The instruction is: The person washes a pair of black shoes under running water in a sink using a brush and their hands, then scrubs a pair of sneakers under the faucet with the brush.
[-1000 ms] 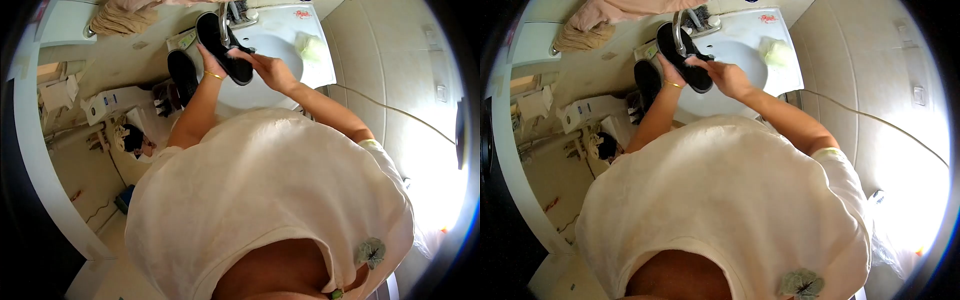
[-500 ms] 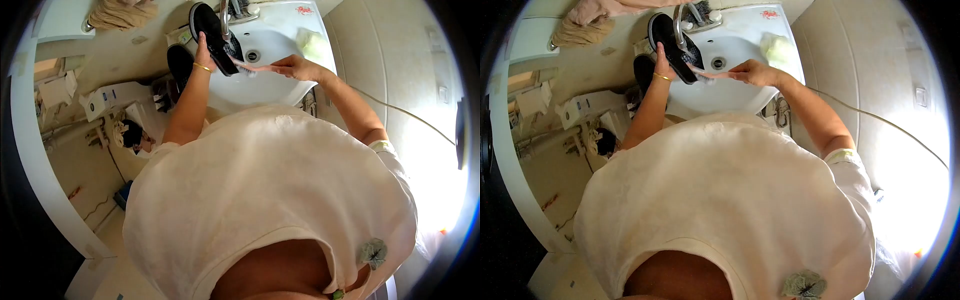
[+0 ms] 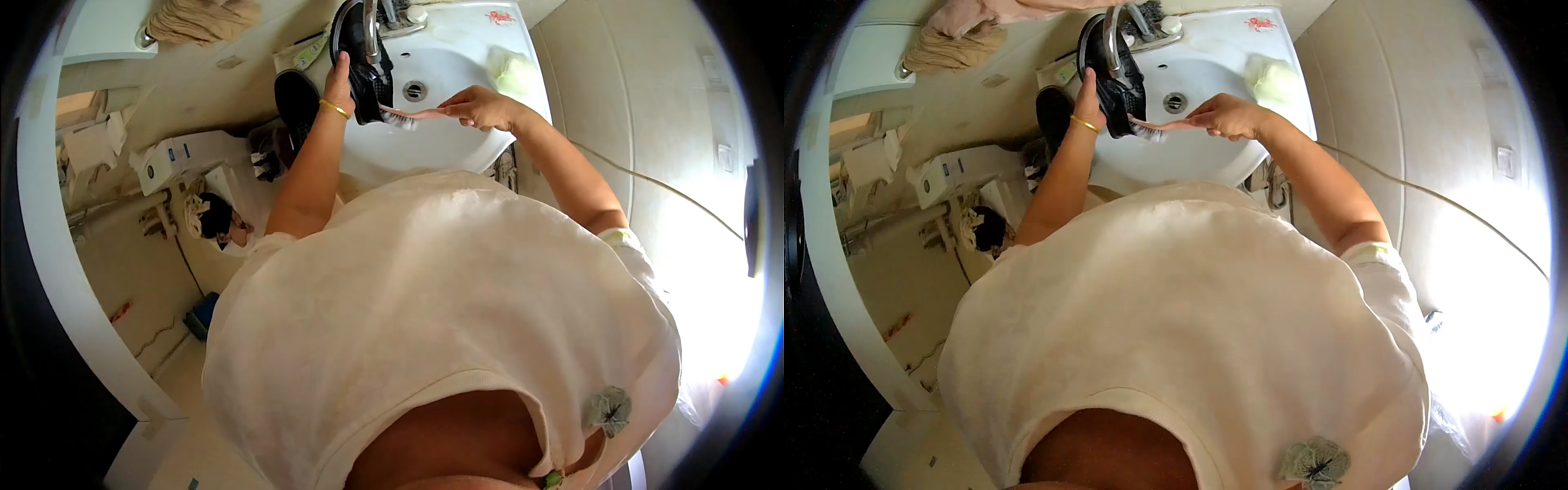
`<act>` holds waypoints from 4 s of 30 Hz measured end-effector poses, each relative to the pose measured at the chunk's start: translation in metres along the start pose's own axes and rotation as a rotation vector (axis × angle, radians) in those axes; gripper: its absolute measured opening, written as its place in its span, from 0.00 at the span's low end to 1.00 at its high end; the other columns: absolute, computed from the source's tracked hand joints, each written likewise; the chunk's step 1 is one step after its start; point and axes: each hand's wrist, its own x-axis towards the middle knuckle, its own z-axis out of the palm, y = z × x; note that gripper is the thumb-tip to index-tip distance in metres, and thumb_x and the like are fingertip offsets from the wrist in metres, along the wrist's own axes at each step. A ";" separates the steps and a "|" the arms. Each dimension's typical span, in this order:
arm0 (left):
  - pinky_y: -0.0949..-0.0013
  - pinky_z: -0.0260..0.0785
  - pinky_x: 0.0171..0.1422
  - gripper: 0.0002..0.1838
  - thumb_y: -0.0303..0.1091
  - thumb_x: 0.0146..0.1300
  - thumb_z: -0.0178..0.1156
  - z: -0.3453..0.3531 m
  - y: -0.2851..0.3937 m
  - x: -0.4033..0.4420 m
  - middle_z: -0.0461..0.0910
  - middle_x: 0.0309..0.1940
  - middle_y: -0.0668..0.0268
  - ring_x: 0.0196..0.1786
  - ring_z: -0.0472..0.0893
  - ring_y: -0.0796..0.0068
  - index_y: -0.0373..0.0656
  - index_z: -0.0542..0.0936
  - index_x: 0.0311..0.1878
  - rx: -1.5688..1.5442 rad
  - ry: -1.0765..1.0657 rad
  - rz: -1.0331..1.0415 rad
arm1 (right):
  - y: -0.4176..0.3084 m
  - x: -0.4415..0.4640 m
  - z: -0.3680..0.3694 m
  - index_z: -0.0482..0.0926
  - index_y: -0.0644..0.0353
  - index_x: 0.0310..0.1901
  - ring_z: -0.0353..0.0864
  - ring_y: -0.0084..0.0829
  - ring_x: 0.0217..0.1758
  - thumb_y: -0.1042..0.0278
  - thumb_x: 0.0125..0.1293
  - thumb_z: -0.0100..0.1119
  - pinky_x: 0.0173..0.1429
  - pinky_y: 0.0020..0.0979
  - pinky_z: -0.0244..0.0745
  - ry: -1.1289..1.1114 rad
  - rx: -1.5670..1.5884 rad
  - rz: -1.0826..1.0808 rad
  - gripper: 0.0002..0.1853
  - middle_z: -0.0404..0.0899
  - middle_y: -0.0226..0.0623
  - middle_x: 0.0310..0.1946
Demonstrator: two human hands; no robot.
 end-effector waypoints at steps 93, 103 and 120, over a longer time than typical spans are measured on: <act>0.62 0.58 0.64 0.45 0.65 0.55 0.54 0.019 0.007 -0.020 0.65 0.61 0.56 0.61 0.67 0.65 0.35 0.62 0.63 0.061 0.048 0.029 | -0.005 -0.020 0.025 0.78 0.60 0.48 0.79 0.39 0.45 0.55 0.63 0.52 0.49 0.33 0.72 0.248 -0.404 -0.017 0.19 0.80 0.47 0.42; 0.66 0.65 0.59 0.37 0.61 0.61 0.50 -0.002 0.033 -0.019 0.70 0.57 0.59 0.55 0.72 0.67 0.36 0.65 0.60 0.012 0.090 0.197 | 0.045 -0.001 0.008 0.80 0.52 0.44 0.79 0.41 0.42 0.53 0.62 0.51 0.44 0.36 0.73 0.304 -0.553 0.113 0.15 0.80 0.42 0.36; 0.60 0.50 0.70 0.43 0.68 0.61 0.40 0.001 0.019 -0.017 0.57 0.68 0.63 0.66 0.61 0.64 0.42 0.55 0.68 -0.021 0.119 0.131 | 0.020 -0.006 0.011 0.81 0.50 0.43 0.80 0.37 0.43 0.66 0.61 0.50 0.46 0.35 0.74 0.468 -0.641 0.158 0.12 0.81 0.36 0.38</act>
